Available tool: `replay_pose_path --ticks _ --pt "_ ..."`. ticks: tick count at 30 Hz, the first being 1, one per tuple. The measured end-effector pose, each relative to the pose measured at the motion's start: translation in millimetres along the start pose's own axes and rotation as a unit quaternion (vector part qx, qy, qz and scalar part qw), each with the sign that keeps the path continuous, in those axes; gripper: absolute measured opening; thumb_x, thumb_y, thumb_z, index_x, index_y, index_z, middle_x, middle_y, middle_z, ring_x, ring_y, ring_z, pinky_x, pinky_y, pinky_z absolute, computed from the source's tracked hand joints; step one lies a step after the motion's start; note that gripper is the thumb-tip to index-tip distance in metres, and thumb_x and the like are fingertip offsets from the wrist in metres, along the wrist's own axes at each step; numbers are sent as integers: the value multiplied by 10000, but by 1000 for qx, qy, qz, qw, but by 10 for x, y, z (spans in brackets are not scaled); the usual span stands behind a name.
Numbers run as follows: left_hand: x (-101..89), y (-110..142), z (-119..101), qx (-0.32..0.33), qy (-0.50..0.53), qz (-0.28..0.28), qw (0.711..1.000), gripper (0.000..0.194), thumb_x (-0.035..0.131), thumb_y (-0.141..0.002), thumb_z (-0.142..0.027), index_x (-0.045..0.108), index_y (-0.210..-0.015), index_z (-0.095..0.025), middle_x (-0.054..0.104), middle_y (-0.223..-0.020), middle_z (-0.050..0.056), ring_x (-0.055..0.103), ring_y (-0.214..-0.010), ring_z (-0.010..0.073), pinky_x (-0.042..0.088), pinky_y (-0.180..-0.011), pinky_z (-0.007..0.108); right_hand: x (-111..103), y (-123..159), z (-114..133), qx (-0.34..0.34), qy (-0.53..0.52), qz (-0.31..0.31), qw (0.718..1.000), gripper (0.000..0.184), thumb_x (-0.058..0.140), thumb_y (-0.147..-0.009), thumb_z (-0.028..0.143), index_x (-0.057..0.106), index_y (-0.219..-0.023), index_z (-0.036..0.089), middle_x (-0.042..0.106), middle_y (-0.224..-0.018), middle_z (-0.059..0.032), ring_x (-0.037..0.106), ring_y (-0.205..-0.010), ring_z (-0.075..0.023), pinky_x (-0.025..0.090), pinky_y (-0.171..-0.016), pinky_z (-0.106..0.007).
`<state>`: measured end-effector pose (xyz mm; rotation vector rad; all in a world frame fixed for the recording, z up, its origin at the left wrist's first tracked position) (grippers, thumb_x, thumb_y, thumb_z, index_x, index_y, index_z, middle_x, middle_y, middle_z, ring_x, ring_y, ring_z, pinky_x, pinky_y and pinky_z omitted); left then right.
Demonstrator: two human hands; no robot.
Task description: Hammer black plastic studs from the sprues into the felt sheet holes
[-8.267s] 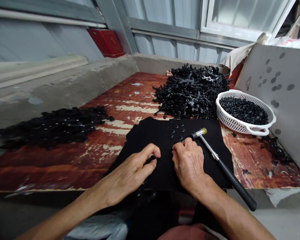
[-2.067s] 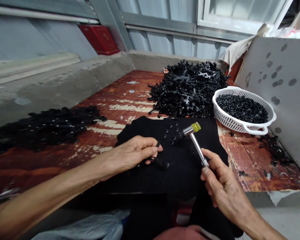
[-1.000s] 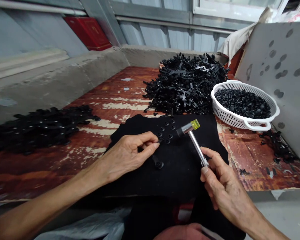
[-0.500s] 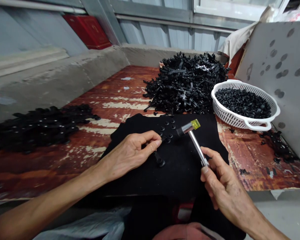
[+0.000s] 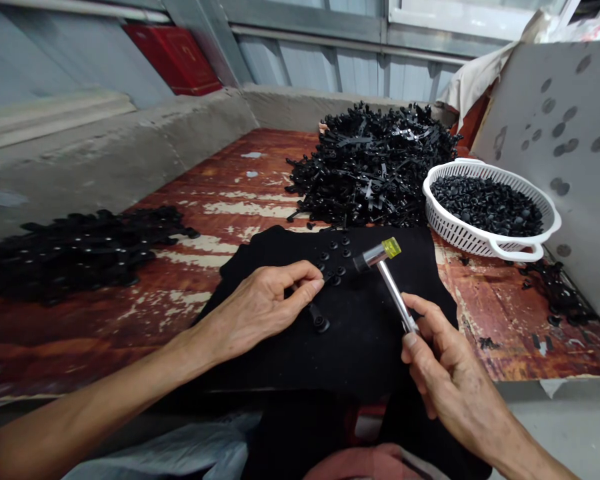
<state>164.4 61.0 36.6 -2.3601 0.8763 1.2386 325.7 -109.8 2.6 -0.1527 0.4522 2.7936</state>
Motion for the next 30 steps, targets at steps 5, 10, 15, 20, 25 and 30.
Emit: replay_pose_path --ticks 5,10,15,20,25,30 --pt "-1 -16 7 0 0 -3 1000 268 401 -843 -336 584 -702 -200 449 -548 -39 354 -493 111 259 -530 249 0 -17 -4 -2 5 2 1000 441 501 -941 471 415 -1360 363 446 -725 62 400 -454 -56 401 -326 -129" --pt "7 -21 20 4 12 4 1000 266 400 -843 -330 579 -701 -193 417 -528 -52 332 -467 95 246 -510 242 0 -5 -8 -4 1 3 1000 437 502 -937 487 422 -1351 374 454 -727 62 391 -448 -53 392 -324 -125" --pt "-7 -10 17 13 25 -10 1000 265 403 -848 -324 572 -698 -185 409 -528 -57 322 -455 82 237 -496 233 -9 5 -22 2 -8 1 1000 438 513 -933 483 426 -1349 377 455 -734 60 407 -459 -54 390 -326 -119" --pt "0 -18 19 4 14 -7 1000 263 404 -850 -319 573 -699 -185 430 -541 -51 325 -468 84 243 -504 236 8 -15 -18 0 -8 4 1000 442 512 -932 481 427 -1351 367 453 -734 58 407 -459 -57 397 -325 -122" --pt "19 -28 27 3 8 -4 1000 254 408 -847 -315 572 -703 -187 443 -547 -47 345 -483 91 257 -520 239 8 -6 -14 2 -4 5 1000 439 503 -936 473 418 -1354 369 448 -740 56 413 -468 -62 395 -329 -123" --pt "26 -41 25 16 -17 -5 1000 240 410 -846 -295 581 -718 -187 455 -559 -46 358 -483 92 263 -536 248 2 -2 6 1 24 15 1000 418 469 -955 435 401 -1361 360 450 -748 53 406 -466 -66 389 -335 -135"
Point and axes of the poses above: each hand's wrist, its own y-axis away from the middle knuckle, its own x-axis out of the palm, z = x × y, the point moved 5 cm from there along -y, towards the middle knuckle
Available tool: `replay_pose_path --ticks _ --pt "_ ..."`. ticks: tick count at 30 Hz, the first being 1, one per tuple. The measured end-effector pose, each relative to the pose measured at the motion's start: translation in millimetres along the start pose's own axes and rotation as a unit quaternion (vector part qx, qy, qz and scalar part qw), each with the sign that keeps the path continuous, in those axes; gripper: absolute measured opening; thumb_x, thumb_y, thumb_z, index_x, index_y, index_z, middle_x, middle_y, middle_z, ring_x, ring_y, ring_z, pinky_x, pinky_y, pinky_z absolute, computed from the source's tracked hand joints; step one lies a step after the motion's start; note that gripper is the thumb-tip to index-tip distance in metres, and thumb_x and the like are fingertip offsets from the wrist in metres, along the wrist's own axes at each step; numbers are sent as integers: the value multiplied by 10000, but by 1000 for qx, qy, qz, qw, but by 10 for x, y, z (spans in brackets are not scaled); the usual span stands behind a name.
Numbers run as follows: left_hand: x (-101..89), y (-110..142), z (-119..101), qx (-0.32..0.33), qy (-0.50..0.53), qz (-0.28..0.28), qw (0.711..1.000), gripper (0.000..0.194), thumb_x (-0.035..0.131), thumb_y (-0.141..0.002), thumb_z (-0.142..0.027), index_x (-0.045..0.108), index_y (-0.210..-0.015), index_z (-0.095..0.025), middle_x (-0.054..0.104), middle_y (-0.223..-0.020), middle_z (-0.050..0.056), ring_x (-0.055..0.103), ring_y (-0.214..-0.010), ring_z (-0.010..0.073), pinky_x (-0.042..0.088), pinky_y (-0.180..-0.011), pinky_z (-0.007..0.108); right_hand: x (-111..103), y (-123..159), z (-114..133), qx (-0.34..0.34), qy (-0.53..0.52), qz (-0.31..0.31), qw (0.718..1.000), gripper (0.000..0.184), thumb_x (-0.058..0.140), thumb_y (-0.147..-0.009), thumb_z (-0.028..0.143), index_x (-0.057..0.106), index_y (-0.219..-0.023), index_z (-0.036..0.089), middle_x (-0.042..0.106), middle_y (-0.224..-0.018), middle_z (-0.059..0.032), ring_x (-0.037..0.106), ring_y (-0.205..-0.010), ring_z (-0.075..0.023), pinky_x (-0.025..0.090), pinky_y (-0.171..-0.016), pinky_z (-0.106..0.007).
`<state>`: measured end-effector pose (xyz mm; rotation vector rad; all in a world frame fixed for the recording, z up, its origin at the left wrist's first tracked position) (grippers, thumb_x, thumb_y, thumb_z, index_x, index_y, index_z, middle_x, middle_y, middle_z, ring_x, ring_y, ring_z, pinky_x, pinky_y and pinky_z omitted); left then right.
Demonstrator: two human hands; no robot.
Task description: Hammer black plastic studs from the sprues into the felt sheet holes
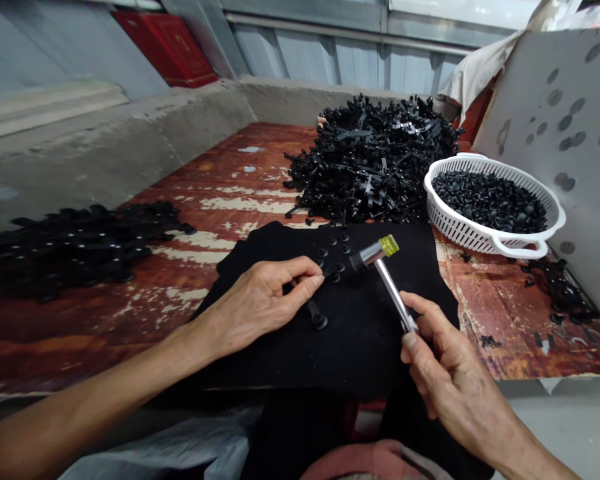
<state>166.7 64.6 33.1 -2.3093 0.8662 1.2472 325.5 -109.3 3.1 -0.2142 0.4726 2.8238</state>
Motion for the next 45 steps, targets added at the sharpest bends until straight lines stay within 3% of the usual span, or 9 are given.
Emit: replay_pose_path --ticks 6,8,11,17,24,29,34,40,45 --pt "0 10 -12 22 -31 1 999 256 393 -853 -281 571 -697 -183 445 -554 -37 386 -497 103 270 -554 259 27 -3 65 -73 151 -2 986 453 390 -975 335 382 -1427 299 517 -739 11 480 -522 -116 465 -425 -215" --pt "3 9 -12 20 -35 -1 999 254 393 -851 -273 572 -693 -185 444 -551 -36 387 -498 105 272 -557 261 47 -6 138 -142 228 -26 963 468 397 -968 288 390 -1435 282 590 -833 -36 592 -674 -166 559 -590 -303" --pt "0 -9 -24 7 -45 5 999 237 399 -845 -256 577 -705 -185 462 -553 -32 410 -506 110 277 -563 263 116 -2 291 -266 297 -41 916 522 380 -950 163 349 -1462 265 631 -1069 -97 641 -954 -215 559 -824 -379" --pt "-34 -63 -59 -13 -49 32 998 231 412 -838 -263 577 -695 -188 448 -518 -40 395 -475 109 267 -534 257 200 -95 388 -288 422 -25 860 555 304 -910 95 372 -1461 101 634 -880 -132 621 -580 -223 569 -523 -407" --pt "-31 -38 -50 7 -27 7 1000 234 416 -827 -255 591 -686 -191 464 -506 -40 387 -464 108 272 -515 248 145 -20 406 -302 341 -44 889 662 337 -938 94 167 -1539 312 632 -1034 -106 638 -725 -203 582 -689 -371" --pt "-32 -29 -34 6 -11 0 1000 249 427 -829 -274 562 -639 -189 401 -487 -49 343 -454 100 249 -492 242 188 -105 351 -257 368 -10 894 582 329 -922 110 332 -1494 211 646 -988 -118 664 -775 -230 583 -704 -397" --pt "-29 -19 -10 -3 36 6 999 284 410 -841 -318 570 -651 -181 405 -508 -49 350 -469 94 254 -494 239 115 -87 314 -257 248 -70 931 478 378 -967 190 401 -1444 211 656 -1125 -110 651 -991 -216 539 -896 -394" --pt "-44 5 21 14 78 -17 997 286 418 -844 -332 581 -676 -168 434 -545 -48 391 -513 91 301 -518 227 39 -49 185 -174 162 -111 965 446 391 -990 317 412 -1433 274 645 -973 -85 650 -941 -230 577 -652 -331" --pt "-26 8 -4 15 67 -15 998 273 422 -845 -312 581 -672 -173 423 -523 -53 367 -482 85 277 -488 223 24 -72 147 -160 128 -109 973 450 413 -980 327 424 -1428 290 633 -938 -74 650 -810 -199 492 -457 -233"
Point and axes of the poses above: each hand's wrist, its own y-axis away from the middle knuckle, its own x-axis out of the palm, z = x × y, the point moved 5 cm from there along -y, towards the middle knuckle
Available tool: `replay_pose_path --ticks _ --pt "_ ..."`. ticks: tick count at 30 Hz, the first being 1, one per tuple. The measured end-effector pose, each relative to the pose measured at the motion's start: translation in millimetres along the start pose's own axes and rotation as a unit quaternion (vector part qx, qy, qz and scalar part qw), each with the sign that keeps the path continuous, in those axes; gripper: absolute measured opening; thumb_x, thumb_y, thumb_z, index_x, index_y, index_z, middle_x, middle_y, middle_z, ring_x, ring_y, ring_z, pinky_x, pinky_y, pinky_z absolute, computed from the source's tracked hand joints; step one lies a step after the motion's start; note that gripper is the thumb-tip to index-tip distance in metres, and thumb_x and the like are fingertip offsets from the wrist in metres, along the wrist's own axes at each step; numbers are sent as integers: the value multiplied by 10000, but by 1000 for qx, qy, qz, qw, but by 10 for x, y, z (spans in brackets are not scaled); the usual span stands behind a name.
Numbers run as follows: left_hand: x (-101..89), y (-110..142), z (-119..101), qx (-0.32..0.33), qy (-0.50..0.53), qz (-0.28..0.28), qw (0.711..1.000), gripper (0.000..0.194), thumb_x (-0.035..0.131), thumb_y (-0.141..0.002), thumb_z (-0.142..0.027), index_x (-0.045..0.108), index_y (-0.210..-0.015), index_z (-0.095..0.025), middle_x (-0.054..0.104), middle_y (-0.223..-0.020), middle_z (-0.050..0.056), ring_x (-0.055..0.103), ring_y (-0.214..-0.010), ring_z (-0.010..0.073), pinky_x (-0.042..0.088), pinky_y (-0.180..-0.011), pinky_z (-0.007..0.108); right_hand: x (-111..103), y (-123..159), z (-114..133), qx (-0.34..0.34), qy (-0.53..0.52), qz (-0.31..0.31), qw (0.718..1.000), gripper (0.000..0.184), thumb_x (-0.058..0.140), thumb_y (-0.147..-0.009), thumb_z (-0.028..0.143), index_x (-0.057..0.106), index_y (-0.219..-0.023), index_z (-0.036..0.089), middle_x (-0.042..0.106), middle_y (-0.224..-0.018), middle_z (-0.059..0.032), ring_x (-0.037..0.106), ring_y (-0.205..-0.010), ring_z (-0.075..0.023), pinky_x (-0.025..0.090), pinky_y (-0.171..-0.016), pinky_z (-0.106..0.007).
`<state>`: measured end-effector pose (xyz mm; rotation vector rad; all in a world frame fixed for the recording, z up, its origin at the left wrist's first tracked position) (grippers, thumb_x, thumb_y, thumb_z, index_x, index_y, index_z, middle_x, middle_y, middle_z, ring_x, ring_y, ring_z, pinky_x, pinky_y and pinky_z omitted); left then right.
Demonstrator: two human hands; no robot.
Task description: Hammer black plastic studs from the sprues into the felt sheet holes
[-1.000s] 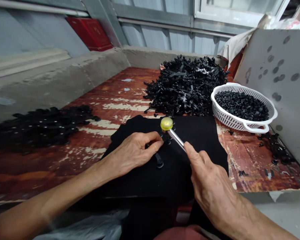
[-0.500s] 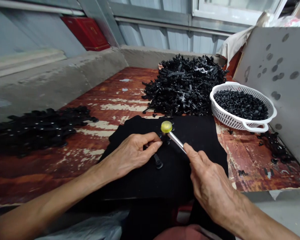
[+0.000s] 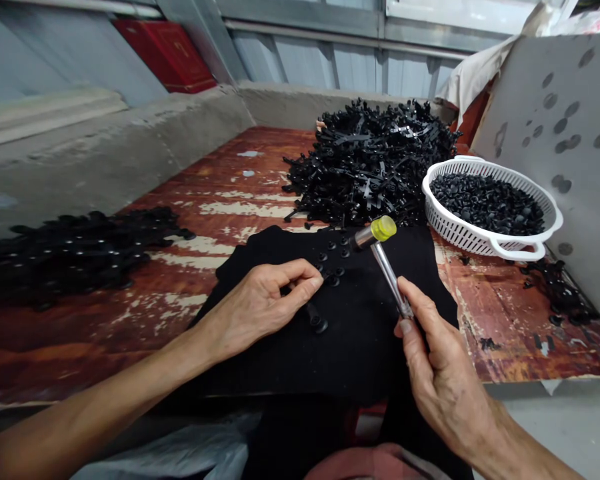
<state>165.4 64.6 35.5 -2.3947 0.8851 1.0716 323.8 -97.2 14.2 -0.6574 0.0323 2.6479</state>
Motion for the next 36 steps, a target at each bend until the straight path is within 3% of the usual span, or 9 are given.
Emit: replay_pose_path --ticks 13,19,36 --pt "14 18 14 -14 -18 -8 1000 268 427 -845 -321 591 -687 -180 435 -521 -54 372 -473 85 273 -490 224 -7 -1 -6 1 -4 2 1000 459 432 -968 314 435 -1426 294 655 -1083 -96 665 -836 -204 524 -473 -252" --pt "13 21 9 -11 -19 -8 1000 267 420 -843 -308 583 -677 -179 457 -534 -47 382 -483 87 276 -490 222 -6 -9 30 4 -2 3 1000 454 430 -965 307 451 -1417 274 653 -1037 -100 661 -882 -218 529 -494 -259" --pt "32 18 9 -18 -22 0 1000 256 414 -840 -300 569 -675 -181 462 -548 -43 356 -479 84 260 -487 223 4 1 -9 -4 15 20 1000 461 412 -981 331 407 -1443 327 601 -880 -54 636 -781 -203 535 -516 -278"
Point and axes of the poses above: each hand's wrist, its own y-axis away from the middle knuckle, its own x-axis out of the palm, z = x × y, the point moved 5 cm from there along -y, towards the middle knuckle
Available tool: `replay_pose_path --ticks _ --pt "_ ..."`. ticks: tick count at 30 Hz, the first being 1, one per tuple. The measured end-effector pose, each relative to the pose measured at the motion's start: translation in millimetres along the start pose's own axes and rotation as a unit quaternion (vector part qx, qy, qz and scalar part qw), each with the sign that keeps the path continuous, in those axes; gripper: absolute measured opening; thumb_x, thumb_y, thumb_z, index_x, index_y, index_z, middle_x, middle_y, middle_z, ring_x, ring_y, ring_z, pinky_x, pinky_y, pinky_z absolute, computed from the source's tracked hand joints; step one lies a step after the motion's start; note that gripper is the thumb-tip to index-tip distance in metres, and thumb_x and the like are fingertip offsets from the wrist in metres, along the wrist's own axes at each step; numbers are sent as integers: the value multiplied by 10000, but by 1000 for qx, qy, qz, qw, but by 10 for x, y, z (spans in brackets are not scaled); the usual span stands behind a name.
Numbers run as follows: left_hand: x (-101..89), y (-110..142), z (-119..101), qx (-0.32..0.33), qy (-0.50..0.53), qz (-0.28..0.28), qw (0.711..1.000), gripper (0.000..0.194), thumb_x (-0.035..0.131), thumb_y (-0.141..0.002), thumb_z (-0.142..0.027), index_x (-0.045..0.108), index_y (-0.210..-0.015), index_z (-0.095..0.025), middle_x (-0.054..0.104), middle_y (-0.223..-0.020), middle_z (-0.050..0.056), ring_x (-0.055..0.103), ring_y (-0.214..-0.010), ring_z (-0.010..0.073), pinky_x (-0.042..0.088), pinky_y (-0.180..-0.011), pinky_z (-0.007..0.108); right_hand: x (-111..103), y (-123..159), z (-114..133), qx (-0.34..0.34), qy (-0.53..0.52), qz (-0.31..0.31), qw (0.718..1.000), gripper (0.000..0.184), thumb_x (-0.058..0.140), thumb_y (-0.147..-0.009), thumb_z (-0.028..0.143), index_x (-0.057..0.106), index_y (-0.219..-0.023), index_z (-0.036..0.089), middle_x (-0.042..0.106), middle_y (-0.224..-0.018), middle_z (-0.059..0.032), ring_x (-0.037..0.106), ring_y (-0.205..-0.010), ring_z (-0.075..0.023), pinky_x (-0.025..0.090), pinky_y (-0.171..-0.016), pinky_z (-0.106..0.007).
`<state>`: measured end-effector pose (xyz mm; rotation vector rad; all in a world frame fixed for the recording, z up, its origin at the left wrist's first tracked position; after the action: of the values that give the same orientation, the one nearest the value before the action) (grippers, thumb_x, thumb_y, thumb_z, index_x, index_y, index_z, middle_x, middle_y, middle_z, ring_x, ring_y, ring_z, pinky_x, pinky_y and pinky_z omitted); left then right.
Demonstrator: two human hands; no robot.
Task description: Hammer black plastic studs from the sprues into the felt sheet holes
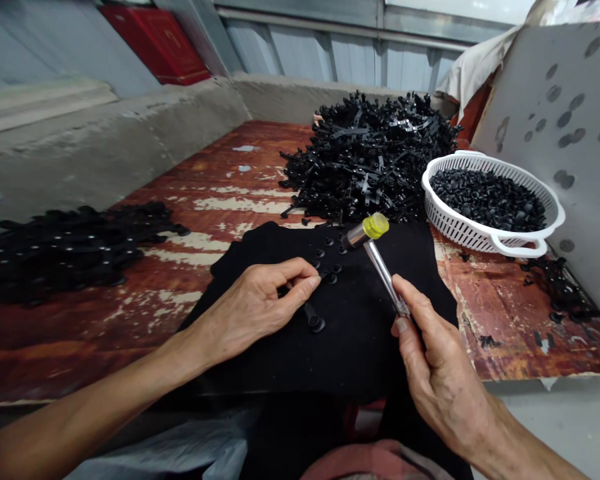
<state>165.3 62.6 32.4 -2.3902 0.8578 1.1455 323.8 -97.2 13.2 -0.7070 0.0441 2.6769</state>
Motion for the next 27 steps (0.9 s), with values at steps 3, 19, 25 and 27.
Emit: replay_pose_path --ticks 3,19,25,27 --pt "1 -1 1 -3 -1 0 1000 257 414 -838 -304 571 -675 -183 453 -541 -45 356 -477 85 260 -492 227 2 -6 11 -1 -4 0 1000 463 414 -980 320 412 -1443 314 609 -882 -58 646 -810 -210 562 -560 -300" --pt "41 -17 30 33 -59 -26 997 241 411 -841 -285 580 -698 -191 501 -567 -32 415 -499 106 295 -561 254 52 -15 192 -179 112 33 977 539 405 -945 94 361 -1457 257 641 -1242 -82 635 -1109 -166 536 -940 -312" --pt "16 -55 10 -8 -57 14 998 235 418 -831 -287 565 -672 -197 439 -525 -39 375 -479 110 264 -540 260 80 -15 231 -208 146 41 966 582 384 -923 62 324 -1476 235 662 -1061 -85 672 -985 -188 581 -819 -298" --pt "14 -59 14 -17 -49 20 998 231 422 -829 -290 562 -670 -199 426 -517 -43 362 -472 109 256 -533 258 94 -34 224 -207 171 45 962 584 362 -920 68 306 -1484 210 649 -950 -82 682 -824 -193 597 -718 -312"
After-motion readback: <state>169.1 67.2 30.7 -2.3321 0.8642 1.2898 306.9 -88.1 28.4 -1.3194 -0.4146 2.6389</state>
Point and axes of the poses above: each hand's wrist, its own y-axis away from the middle knuckle, its own x-axis out of the palm, z = x × y, the point moved 5 cm from there along -y, towards the middle knuckle
